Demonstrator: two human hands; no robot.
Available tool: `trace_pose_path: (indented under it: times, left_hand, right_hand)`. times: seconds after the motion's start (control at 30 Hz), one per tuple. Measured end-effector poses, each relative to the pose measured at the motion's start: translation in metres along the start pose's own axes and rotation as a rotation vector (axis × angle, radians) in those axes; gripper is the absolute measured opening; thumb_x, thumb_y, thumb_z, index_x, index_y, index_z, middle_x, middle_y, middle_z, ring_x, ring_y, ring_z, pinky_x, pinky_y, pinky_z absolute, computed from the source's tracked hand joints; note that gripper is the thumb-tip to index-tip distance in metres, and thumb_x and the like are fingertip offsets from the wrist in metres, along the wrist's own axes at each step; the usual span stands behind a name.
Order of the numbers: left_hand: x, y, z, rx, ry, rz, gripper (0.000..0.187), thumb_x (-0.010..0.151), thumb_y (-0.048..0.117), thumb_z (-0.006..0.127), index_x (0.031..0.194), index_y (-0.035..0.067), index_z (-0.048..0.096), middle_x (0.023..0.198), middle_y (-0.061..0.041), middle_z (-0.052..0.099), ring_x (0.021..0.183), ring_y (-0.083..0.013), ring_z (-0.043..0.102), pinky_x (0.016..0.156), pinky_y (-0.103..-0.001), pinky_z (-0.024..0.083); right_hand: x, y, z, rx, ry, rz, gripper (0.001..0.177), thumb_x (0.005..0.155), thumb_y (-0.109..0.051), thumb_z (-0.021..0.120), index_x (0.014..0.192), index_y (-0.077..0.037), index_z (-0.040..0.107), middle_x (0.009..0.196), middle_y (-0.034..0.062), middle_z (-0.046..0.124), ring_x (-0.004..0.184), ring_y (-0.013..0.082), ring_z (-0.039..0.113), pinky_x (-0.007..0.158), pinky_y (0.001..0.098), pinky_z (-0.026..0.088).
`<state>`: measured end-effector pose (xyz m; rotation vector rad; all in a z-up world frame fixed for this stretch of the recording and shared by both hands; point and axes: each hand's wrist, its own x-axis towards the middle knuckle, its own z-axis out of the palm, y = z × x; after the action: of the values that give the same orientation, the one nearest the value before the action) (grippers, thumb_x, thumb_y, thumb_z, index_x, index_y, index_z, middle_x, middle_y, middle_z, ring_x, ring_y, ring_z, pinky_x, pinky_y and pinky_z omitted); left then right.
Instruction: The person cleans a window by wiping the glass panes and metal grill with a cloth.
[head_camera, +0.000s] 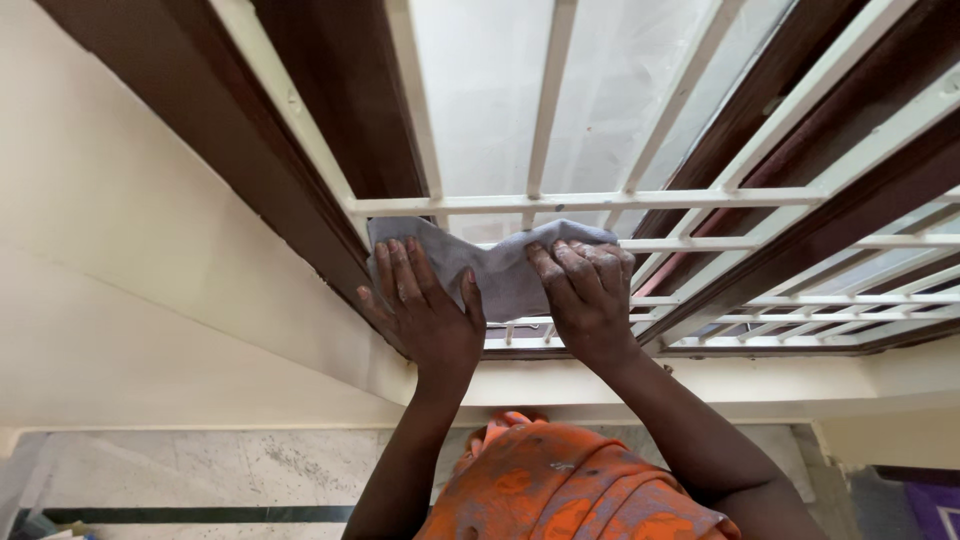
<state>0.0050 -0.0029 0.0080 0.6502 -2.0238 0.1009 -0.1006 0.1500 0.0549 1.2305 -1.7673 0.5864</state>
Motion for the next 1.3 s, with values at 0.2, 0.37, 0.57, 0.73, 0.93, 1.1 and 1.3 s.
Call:
trace_pose_path:
  times: [0.2, 0.37, 0.57, 0.73, 0.93, 1.1, 1.3]
  left_hand:
    - [-0.005, 0.029, 0.0, -0.079, -0.044, 0.056, 0.069, 0.108, 0.033, 0.057, 0.156, -0.008, 0.031, 0.161, -0.027, 0.031, 0.156, -0.0463, 0.028, 0.127, -0.068, 0.01]
    - [-0.009, 0.063, 0.002, -0.077, -0.058, 0.063, 0.072, 0.107, 0.036, 0.059, 0.156, -0.009, 0.031, 0.16, -0.027, 0.032, 0.154, -0.0466, 0.029, 0.125, -0.067, 0.013]
    - [-0.021, 0.116, 0.014, -0.095, -0.029, 0.145, 0.071, 0.109, 0.037, 0.061, 0.154, -0.011, 0.036, 0.157, -0.026, 0.034, 0.153, -0.0443, 0.031, 0.125, -0.066, 0.016]
    - [-0.031, 0.162, 0.024, -0.164, -0.038, 0.192, 0.069, 0.109, 0.038, 0.059, 0.154, -0.011, 0.038, 0.155, -0.027, 0.037, 0.152, -0.0441, 0.033, 0.125, -0.065, 0.017]
    - [-0.035, 0.176, 0.032, -0.153, -0.016, 0.181, 0.063, 0.112, 0.039, 0.053, 0.155, -0.007, 0.043, 0.155, -0.024, 0.04, 0.151, -0.0401, 0.037, 0.127, -0.063, 0.014]
    - [-0.036, 0.146, 0.028, -0.086, -0.028, 0.168, 0.059, 0.11, 0.038, 0.054, 0.154, -0.001, 0.044, 0.156, -0.018, 0.041, 0.151, -0.0347, 0.039, 0.125, -0.065, 0.007]
    - [-0.024, 0.077, 0.016, -0.031, -0.035, 0.118, 0.06, 0.111, 0.037, 0.053, 0.155, -0.003, 0.041, 0.158, -0.02, 0.038, 0.153, -0.0374, 0.037, 0.122, -0.068, 0.004]
  right_hand:
    - [-0.009, 0.021, -0.002, 0.084, 0.019, -0.03, 0.029, 0.094, -0.009, 0.07, 0.122, -0.006, 0.071, 0.12, 0.0082, 0.063, 0.11, 0.0256, 0.059, 0.099, 0.0451, 0.047]
    - [-0.025, 0.05, -0.016, 0.045, 0.027, -0.049, 0.023, 0.094, -0.01, 0.071, 0.117, -0.007, 0.071, 0.118, 0.0068, 0.062, 0.108, 0.0256, 0.059, 0.099, 0.0453, 0.048]
    - [-0.049, 0.098, -0.041, 0.048, 0.09, -0.043, 0.023, 0.089, -0.006, 0.075, 0.111, -0.004, 0.071, 0.123, 0.0065, 0.063, 0.111, 0.0268, 0.059, 0.098, 0.0453, 0.049]
    - [-0.067, 0.13, -0.059, -0.01, 0.064, -0.02, 0.022, 0.086, -0.004, 0.075, 0.107, -0.005, 0.069, 0.123, 0.0079, 0.063, 0.114, 0.0285, 0.059, 0.098, 0.0462, 0.05]
    - [-0.067, 0.13, -0.068, 0.051, 0.027, -0.011, 0.025, 0.082, -0.003, 0.075, 0.107, -0.002, 0.068, 0.122, 0.011, 0.063, 0.117, 0.0314, 0.06, 0.099, 0.0491, 0.049]
    - [-0.052, 0.103, -0.051, 0.106, 0.056, -0.015, 0.026, 0.084, -0.001, 0.075, 0.109, -0.002, 0.069, 0.122, 0.011, 0.064, 0.114, 0.0322, 0.059, 0.097, 0.0487, 0.049]
    - [-0.022, 0.047, -0.018, 0.165, 0.094, -0.061, 0.026, 0.088, -0.004, 0.075, 0.114, -0.001, 0.07, 0.122, 0.0113, 0.064, 0.111, 0.0292, 0.06, 0.095, 0.0466, 0.048]
